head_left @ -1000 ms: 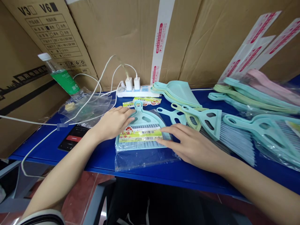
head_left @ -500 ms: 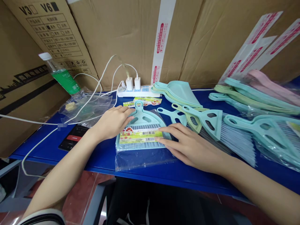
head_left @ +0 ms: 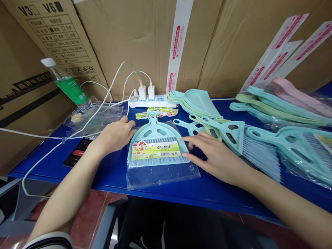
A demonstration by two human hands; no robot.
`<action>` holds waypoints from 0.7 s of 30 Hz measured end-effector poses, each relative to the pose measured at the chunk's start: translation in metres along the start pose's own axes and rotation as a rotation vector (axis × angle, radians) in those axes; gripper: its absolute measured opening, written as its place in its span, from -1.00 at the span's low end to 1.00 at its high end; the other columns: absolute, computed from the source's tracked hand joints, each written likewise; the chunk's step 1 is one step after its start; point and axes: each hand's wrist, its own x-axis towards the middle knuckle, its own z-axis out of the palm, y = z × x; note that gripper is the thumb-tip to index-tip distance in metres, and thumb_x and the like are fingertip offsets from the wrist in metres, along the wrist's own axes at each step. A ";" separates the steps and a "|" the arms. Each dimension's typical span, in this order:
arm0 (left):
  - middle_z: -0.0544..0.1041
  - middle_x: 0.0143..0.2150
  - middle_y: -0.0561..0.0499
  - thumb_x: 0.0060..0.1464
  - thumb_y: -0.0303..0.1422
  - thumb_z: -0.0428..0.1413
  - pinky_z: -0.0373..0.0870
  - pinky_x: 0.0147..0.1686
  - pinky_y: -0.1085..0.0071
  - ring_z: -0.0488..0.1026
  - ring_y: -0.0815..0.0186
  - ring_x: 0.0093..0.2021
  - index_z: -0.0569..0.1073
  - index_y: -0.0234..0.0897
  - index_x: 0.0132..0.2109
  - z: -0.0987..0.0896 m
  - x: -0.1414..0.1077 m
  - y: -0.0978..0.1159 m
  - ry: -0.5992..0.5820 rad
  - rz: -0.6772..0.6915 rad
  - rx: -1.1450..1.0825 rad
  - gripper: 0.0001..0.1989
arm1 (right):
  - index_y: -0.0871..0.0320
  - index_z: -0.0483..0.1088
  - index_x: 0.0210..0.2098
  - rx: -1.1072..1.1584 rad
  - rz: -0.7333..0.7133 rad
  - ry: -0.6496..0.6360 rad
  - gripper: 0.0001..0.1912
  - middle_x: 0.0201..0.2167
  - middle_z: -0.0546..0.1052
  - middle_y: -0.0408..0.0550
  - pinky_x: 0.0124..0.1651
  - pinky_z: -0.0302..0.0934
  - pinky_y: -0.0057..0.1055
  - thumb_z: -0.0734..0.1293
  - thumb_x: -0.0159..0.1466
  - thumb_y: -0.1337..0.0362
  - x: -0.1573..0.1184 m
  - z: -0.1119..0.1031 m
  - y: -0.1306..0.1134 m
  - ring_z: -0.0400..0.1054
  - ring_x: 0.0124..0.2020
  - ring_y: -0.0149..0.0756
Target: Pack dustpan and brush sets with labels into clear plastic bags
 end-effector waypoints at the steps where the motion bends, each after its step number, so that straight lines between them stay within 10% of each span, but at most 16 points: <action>1: 0.56 0.03 -0.21 0.34 -0.31 -0.18 0.50 -0.12 0.14 0.60 0.00 -0.09 0.43 -0.29 0.12 0.000 0.000 0.001 -0.030 -0.027 0.014 -0.62 | 0.13 0.43 -0.01 0.018 0.001 -0.019 -0.68 -0.39 0.53 -0.01 -0.26 0.32 -0.19 0.18 0.41 0.11 0.000 0.000 -0.001 0.40 -0.26 -0.08; 8: 0.63 -0.05 -0.26 0.36 -0.36 -0.24 0.47 -0.08 0.11 0.60 -0.03 -0.05 0.34 -0.38 0.21 0.005 0.002 0.003 -0.068 0.043 -0.053 -0.57 | 0.10 0.49 -0.14 0.125 0.026 -0.039 -0.67 -0.36 0.56 0.00 -0.32 0.29 -0.27 0.12 0.44 0.18 0.001 -0.006 -0.006 0.43 -0.30 -0.15; 21: 0.62 -0.10 -0.18 0.29 -0.45 -0.12 0.49 -0.07 0.19 0.58 0.13 -0.12 0.40 -0.38 0.23 0.029 0.025 0.000 0.276 0.276 -0.397 -0.56 | 0.15 0.41 0.14 0.273 0.143 -0.186 -0.58 -0.53 0.48 -0.16 -0.34 0.30 -0.30 0.16 0.39 0.18 0.003 -0.010 -0.009 0.35 -0.51 -0.27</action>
